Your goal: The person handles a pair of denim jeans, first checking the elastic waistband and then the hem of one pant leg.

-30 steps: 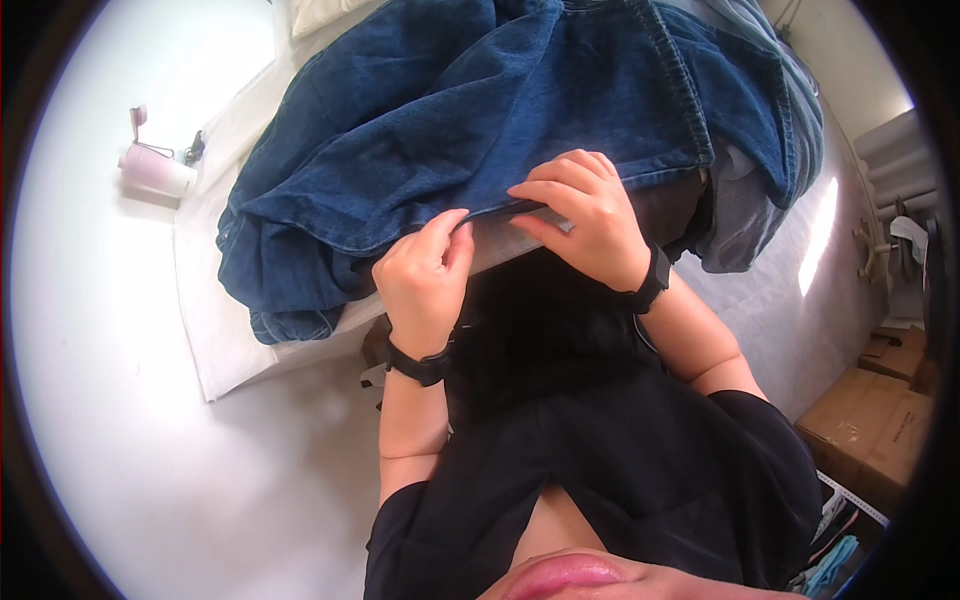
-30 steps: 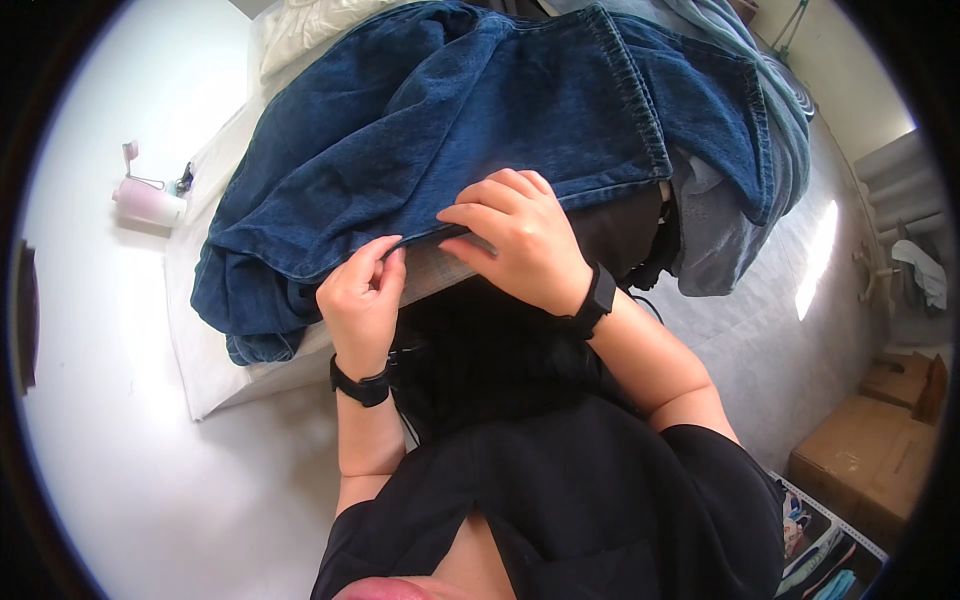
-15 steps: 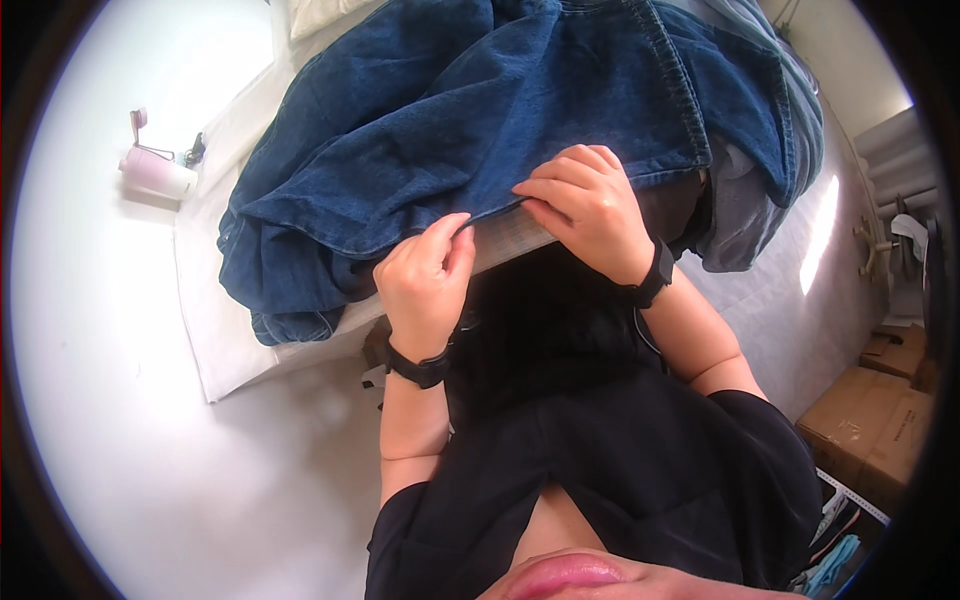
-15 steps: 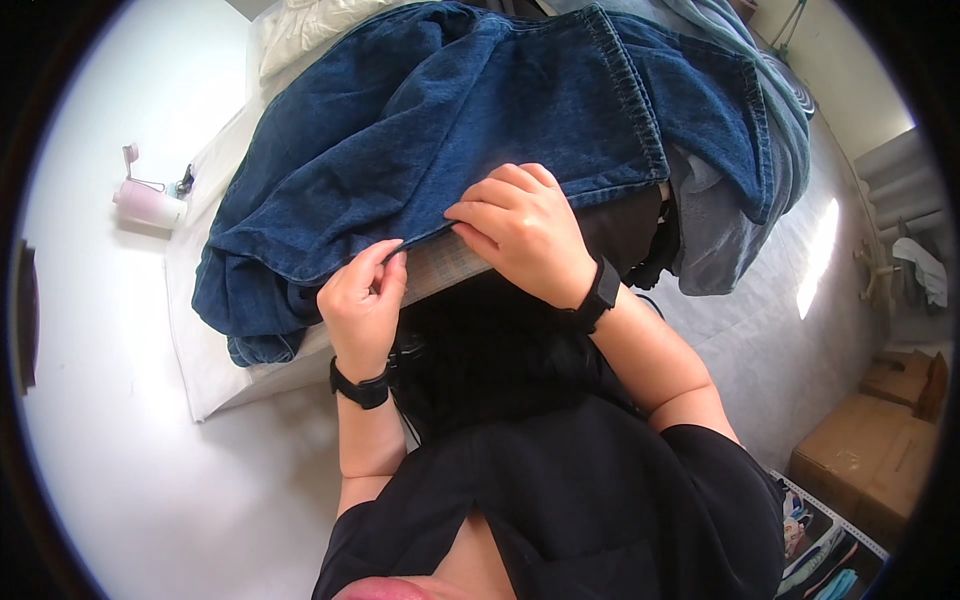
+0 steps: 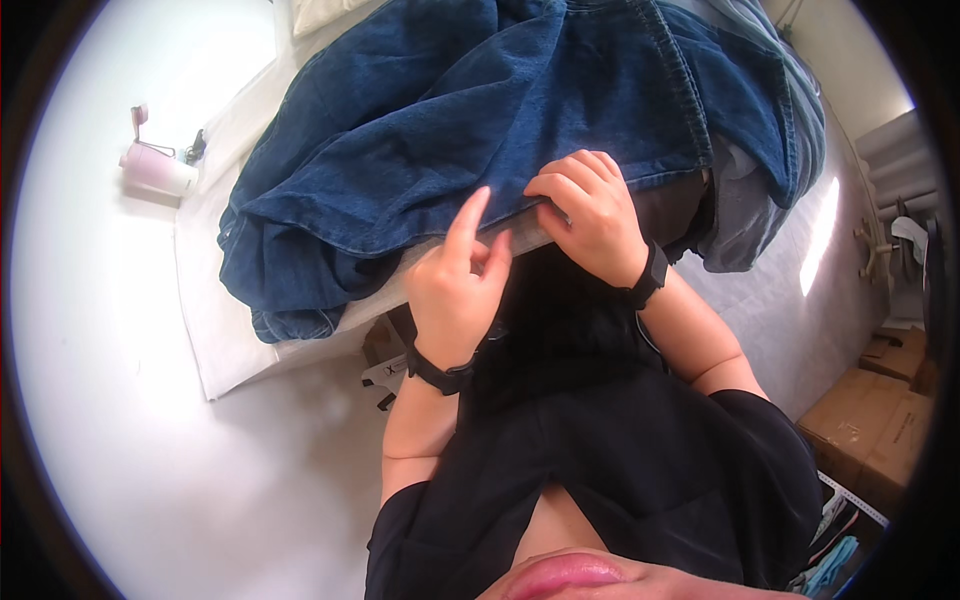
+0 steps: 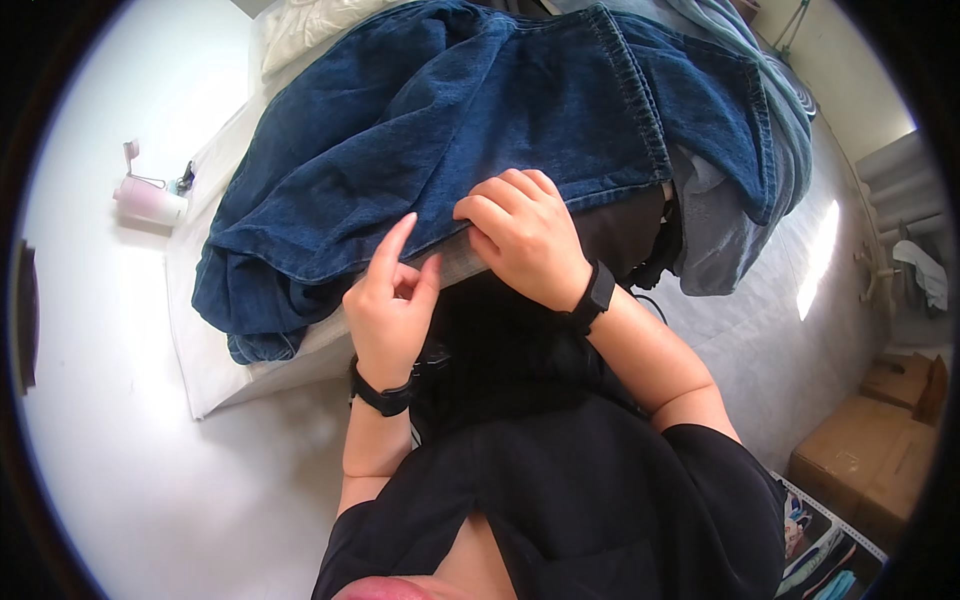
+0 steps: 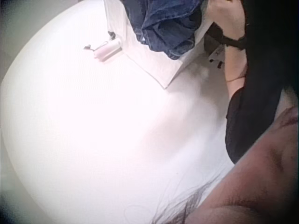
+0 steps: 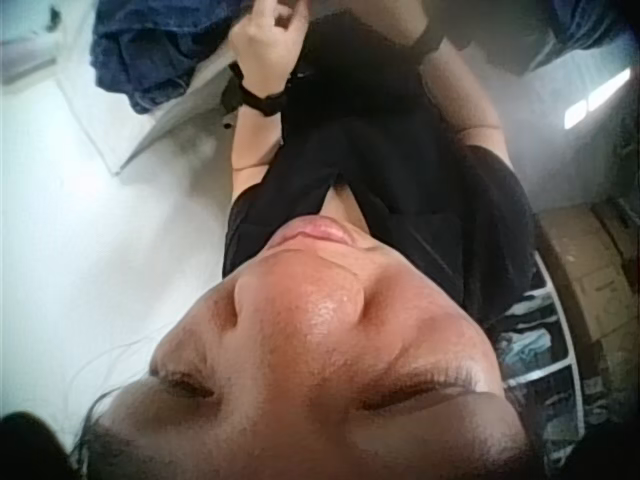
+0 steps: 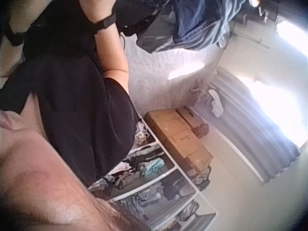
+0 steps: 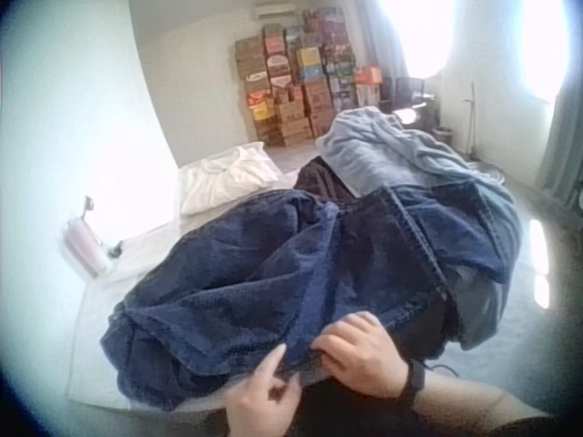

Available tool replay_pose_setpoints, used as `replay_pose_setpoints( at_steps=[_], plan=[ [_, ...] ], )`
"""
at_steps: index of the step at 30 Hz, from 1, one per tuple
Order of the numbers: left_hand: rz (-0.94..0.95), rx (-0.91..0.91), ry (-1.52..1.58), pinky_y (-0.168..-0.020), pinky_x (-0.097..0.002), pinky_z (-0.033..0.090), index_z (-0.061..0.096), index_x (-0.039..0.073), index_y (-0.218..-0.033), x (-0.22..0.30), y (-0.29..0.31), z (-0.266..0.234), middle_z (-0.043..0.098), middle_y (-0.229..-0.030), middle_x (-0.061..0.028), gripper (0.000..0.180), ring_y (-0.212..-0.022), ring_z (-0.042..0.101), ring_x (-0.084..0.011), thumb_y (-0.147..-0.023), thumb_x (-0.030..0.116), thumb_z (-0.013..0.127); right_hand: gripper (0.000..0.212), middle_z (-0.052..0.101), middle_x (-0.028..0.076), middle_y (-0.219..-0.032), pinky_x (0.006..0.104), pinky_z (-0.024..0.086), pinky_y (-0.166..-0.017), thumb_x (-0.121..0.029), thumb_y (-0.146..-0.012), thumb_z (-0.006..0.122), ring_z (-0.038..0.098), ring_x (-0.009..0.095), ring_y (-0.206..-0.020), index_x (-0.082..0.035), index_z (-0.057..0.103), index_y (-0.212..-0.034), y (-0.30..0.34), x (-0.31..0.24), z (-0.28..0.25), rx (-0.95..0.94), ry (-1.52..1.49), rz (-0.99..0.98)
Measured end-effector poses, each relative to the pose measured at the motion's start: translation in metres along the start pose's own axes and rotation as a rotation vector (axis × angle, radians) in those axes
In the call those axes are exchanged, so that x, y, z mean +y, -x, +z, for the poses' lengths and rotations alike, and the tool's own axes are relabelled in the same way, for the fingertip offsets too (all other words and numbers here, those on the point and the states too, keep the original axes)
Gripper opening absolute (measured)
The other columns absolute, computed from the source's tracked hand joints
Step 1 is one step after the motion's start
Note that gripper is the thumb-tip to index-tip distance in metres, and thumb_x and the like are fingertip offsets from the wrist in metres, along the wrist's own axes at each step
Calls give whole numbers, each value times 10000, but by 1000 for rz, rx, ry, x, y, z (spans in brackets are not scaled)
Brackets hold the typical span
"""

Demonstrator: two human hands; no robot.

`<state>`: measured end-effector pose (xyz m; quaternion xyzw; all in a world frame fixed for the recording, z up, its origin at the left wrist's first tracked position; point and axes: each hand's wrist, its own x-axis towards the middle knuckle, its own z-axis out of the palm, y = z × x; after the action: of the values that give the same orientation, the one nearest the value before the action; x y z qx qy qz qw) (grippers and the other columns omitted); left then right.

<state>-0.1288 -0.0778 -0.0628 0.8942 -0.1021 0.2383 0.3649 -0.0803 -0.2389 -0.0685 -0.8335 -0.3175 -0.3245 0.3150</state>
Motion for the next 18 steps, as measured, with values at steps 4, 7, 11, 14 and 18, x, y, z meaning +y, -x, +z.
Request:
replay_pose_setpoints(
  at_steps=[4, 7, 11, 14, 18],
  plan=[
    [97, -7, -19, -438, -296, 393, 611, 76, -1001, 1, 0, 9, 531, -515, -55, 302, -440, 520, -194, -704, 69, 667, 158, 542, 17, -750, 306, 399, -692, -47, -604, 632, 524, 181, -721, -89, 575, -745, 0, 1, 0, 0, -12, -10],
    [132, 21, -86, -458, -301, 413, 628, 65, -941, 1, -3, 15, 562, -555, -76, 227, -475, 546, -212, -716, 72, 652, 156, 552, 10, -755, 301, 397, -690, -52, -602, 638, 527, 176, -727, -89, 585, -744, 1, 1, -1, -16, -12, -28],
    [184, 35, -137, -482, -320, 431, 629, 58, -860, -1, -7, 16, 581, -593, -91, 152, -514, 563, -233, -711, 83, 643, 160, 566, 3, -770, 299, 395, -691, -55, -604, 643, 531, 171, -738, -89, 597, -754, 3, 6, -2, -34, -21, -42],
    [184, 9, -162, -484, -326, 433, 626, 55, -815, -5, -10, 11, 581, -594, -89, 120, -520, 563, -238, -699, 80, 642, 180, 574, 6, -793, 304, 396, -701, -58, -606, 650, 536, 169, -754, -93, 608, -778, 4, 5, -3, -38, -35, -46],
    [149, 13, -164, -465, -317, 423, 628, 61, -769, -7, -12, 3, 568, -569, -77, 88, -507, 554, -226, -682, 65, 640, 195, 572, 6, -801, 310, 397, -715, -60, -604, 663, 538, 169, -764, -98, 614, -789, 3, 2, -9, -1, -31, -18]
  ],
)
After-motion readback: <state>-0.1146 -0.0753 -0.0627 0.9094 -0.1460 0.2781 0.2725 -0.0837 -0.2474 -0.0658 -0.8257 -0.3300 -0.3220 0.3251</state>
